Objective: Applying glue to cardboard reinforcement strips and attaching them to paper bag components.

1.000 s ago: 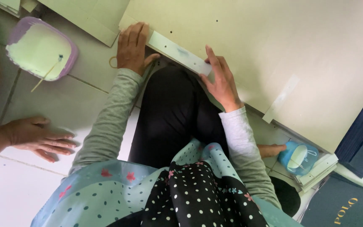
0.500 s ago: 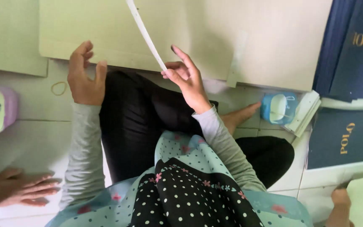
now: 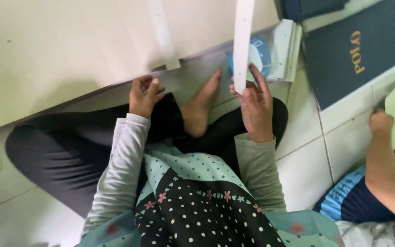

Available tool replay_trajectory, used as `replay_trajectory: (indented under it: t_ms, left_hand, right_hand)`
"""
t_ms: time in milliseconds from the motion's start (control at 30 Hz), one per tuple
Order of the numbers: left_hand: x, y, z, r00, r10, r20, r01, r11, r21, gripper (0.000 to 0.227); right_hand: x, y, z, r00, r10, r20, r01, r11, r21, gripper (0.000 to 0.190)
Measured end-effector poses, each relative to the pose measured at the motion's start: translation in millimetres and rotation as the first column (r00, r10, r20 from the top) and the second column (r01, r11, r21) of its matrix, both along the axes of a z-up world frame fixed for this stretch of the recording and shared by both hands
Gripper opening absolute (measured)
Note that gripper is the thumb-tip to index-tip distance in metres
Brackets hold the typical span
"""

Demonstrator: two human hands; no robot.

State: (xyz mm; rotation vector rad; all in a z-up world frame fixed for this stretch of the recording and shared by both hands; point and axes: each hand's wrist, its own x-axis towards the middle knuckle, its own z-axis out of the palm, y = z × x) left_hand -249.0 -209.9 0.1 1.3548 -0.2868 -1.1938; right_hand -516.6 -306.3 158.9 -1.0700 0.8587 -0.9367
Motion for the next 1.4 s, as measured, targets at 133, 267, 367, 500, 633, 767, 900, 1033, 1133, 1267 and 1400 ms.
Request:
replay_trajectory:
  t_ms: [133, 267, 367, 500, 633, 767, 900, 1033, 1133, 1267, 1400]
  left_hand:
    - [-30.3, -36.2, 7.9, 0.952, 0.137, -0.273, -0.114, 0.988, 0.1, 0.062]
    - [-41.5, -58.9, 9.1, 0.855, 0.327, -0.403, -0.274, 0.944, 0.183, 0.047]
    - [-44.6, -68.1, 4.0, 0.817, 0.404, -0.411, -0.349, 0.915, 0.205, 0.031]
    - [-45.8, -71.2, 2.2, 0.816, 0.465, -0.344, -0.431, 0.885, 0.174, 0.012]
    - [-47.0, -65.5, 4.8, 0.842, 0.458, -0.285, -0.434, 0.889, 0.146, 0.009]
    - [-51.6, -56.7, 14.9, 0.88, 0.413, -0.233, -0.404, 0.911, 0.086, 0.011]
    - [-54.5, -44.5, 32.1, 0.901, 0.368, -0.232, -0.376, 0.927, 0.008, 0.011]
    - [-55.9, -32.0, 64.0, 0.91, 0.369, -0.191, -0.38, 0.925, -0.023, 0.01]
    - [-57.4, -21.8, 77.2, 0.931, 0.289, -0.223, -0.303, 0.953, -0.03, 0.013]
    - [-63.8, -3.8, 65.1, 0.76, 0.09, -0.643, -0.181, 0.981, -0.077, 0.018]
    - [-60.6, 16.1, 84.7, 0.568, -0.123, -0.814, -0.08, 0.976, -0.204, 0.023]
  right_hand:
    - [-82.7, 0.5, 15.1, 0.938, -0.338, 0.079, 0.339, 0.941, -0.003, 0.067]
    - [-160.8, 3.3, -8.4, 0.784, -0.621, 0.014, 0.621, 0.784, 0.018, 0.047]
    - [-201.5, 16.7, -40.5, 0.69, -0.723, -0.04, 0.722, 0.684, 0.101, 0.036]
    - [-207.1, 37.5, -60.8, 0.658, -0.732, -0.179, 0.753, 0.634, 0.177, 0.022]
    - [-229.1, 43.2, -99.5, 0.634, -0.727, -0.264, 0.772, 0.612, 0.169, 0.027]
    - [-256.5, 44.8, -133.0, 0.479, -0.686, -0.548, 0.775, 0.624, -0.104, 0.03]
    - [-281.6, 39.4, -153.8, 0.042, -0.612, -0.79, 0.422, 0.728, -0.541, 0.031]
    - [-226.9, 14.7, -93.2, 0.049, -0.716, -0.696, 0.229, 0.686, -0.69, 0.017]
    - [-118.0, 7.3, -19.0, 0.35, -0.736, -0.58, 0.18, 0.66, -0.729, 0.016]
    - [17.2, 23.2, 29.4, 0.864, -0.278, -0.42, 0.102, 0.913, -0.395, 0.032]
    - [90.7, 46.2, 35.0, 0.953, 0.174, -0.246, -0.238, 0.937, -0.256, 0.042]
